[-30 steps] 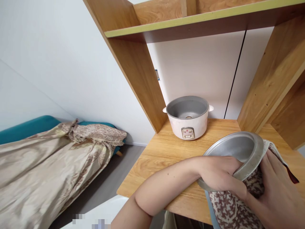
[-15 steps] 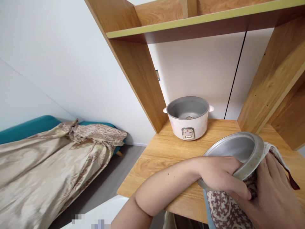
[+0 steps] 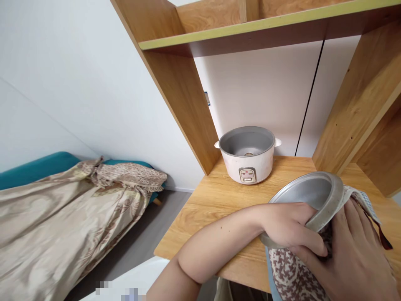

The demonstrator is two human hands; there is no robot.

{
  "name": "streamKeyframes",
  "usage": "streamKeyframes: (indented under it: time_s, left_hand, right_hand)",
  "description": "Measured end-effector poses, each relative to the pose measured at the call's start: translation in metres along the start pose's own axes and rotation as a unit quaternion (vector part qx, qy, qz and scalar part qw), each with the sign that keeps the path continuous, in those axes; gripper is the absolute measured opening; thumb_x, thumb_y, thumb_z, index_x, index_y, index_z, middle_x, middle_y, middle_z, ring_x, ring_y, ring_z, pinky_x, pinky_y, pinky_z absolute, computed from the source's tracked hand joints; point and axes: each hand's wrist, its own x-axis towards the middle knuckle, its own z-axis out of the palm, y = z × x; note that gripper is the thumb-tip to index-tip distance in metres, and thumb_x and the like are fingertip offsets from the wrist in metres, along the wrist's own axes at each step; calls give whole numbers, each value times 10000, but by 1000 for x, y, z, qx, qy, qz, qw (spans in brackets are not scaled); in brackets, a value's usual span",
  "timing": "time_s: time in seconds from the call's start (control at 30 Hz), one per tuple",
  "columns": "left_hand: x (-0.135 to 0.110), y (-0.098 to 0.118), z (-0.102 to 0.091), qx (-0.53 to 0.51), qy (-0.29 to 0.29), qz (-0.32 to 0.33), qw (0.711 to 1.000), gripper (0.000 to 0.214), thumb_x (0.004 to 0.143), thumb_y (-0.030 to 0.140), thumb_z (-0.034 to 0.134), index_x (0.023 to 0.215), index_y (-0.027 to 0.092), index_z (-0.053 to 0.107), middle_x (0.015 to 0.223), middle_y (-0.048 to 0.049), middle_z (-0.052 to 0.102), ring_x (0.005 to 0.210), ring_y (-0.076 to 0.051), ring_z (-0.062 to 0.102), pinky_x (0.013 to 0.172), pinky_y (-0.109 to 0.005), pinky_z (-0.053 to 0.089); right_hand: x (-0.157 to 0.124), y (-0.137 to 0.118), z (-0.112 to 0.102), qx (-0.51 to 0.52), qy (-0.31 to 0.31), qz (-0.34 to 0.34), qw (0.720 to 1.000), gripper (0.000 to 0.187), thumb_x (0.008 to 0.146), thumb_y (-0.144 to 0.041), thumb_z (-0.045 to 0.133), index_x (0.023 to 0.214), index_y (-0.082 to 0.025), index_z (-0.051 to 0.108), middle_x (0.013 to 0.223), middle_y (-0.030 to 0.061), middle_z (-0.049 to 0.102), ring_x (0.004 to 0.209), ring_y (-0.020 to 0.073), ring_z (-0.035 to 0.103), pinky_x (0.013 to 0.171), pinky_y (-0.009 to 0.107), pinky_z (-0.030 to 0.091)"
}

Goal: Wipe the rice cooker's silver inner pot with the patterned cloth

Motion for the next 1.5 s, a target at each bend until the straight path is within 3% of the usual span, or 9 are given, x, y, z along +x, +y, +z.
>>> streamKeyframes:
  time_s: [0.17, 0.3, 0.43, 0.67, 0.9, 1.03, 1.17, 1.33, 1.5]
  left_hand:
    - [1, 1, -1, -4, 0, 28, 1000, 313, 754, 191, 683, 493, 162, 513, 467, 43, 496, 513, -84, 438, 521, -243, 372]
    - [2, -3, -4, 0, -45, 22, 999, 373, 827, 229, 619, 484, 166, 485, 470, 32, 478, 495, -81, 441, 538, -251, 394]
    - [3, -6, -6, 28, -66, 20, 997, 385, 830, 259, 615, 479, 165, 489, 482, 20, 484, 504, -88, 459, 553, -254, 418]
    - [3, -14, -2, 11, 3, -8, 1000, 261, 732, 332, 664, 573, 160, 548, 556, 16, 537, 584, -118, 511, 546, -261, 437]
    - [3, -15, -4, 34, 9, -1, 999, 250, 684, 372, 701, 684, 150, 587, 740, -4, 617, 742, -156, 562, 631, -289, 498]
    - [4, -15, -3, 20, 4, -2, 1000, 231, 652, 346, 724, 656, 154, 594, 696, 8, 618, 712, -149, 562, 632, -284, 498]
    - [2, -12, -3, 3, 5, -44, 999, 244, 662, 371, 722, 647, 153, 613, 632, 10, 610, 668, -150, 564, 612, -289, 490]
    - [-1, -4, -4, 35, 10, -61, 997, 323, 714, 360, 686, 519, 164, 519, 508, 27, 487, 559, -109, 448, 532, -268, 396]
    - [0, -6, -4, 18, 12, -47, 999, 277, 692, 361, 694, 563, 156, 561, 555, 27, 522, 588, -116, 476, 554, -274, 414]
  right_hand:
    - [-1, 9, 2, 22, -32, 4, 999, 956, 808, -744, 571, 1466, -74, 390, 1430, 265, 506, 1319, 461, 490, 1013, 621, 475]
    - [0, 13, 1, 44, -34, 15, 998, 816, 846, -634, 548, 1459, -113, 410, 1439, 232, 512, 1345, 432, 485, 1024, 609, 472]
    - [-1, 15, 0, 53, -43, 23, 997, 834, 844, -646, 555, 1484, -138, 391, 1469, 207, 496, 1393, 418, 445, 1064, 603, 450]
    - [4, 11, -3, 73, -33, 30, 996, 789, 868, -678, 512, 1445, -146, 432, 1407, 201, 543, 1361, 408, 476, 1048, 605, 452]
    - [7, 17, -3, 90, -47, 47, 994, 773, 876, -683, 502, 1468, -194, 413, 1465, 166, 516, 1389, 385, 460, 1033, 605, 468]
    - [5, 14, -3, 71, -28, 29, 997, 764, 889, -687, 467, 1429, -148, 434, 1387, 202, 555, 1339, 401, 496, 1026, 601, 474]
    - [2, 4, -3, 31, -16, 22, 999, 819, 872, -685, 479, 1412, -71, 430, 1361, 267, 538, 1296, 464, 503, 1007, 635, 470]
    - [0, -2, 1, 6, -7, 10, 1000, 911, 833, -719, 528, 1422, -34, 411, 1284, 277, 556, 1235, 490, 520, 989, 649, 470]
    - [-1, -4, 2, -3, 1, 4, 1000, 913, 844, -701, 521, 1430, -11, 401, 1270, 286, 554, 1223, 499, 524, 984, 652, 472]
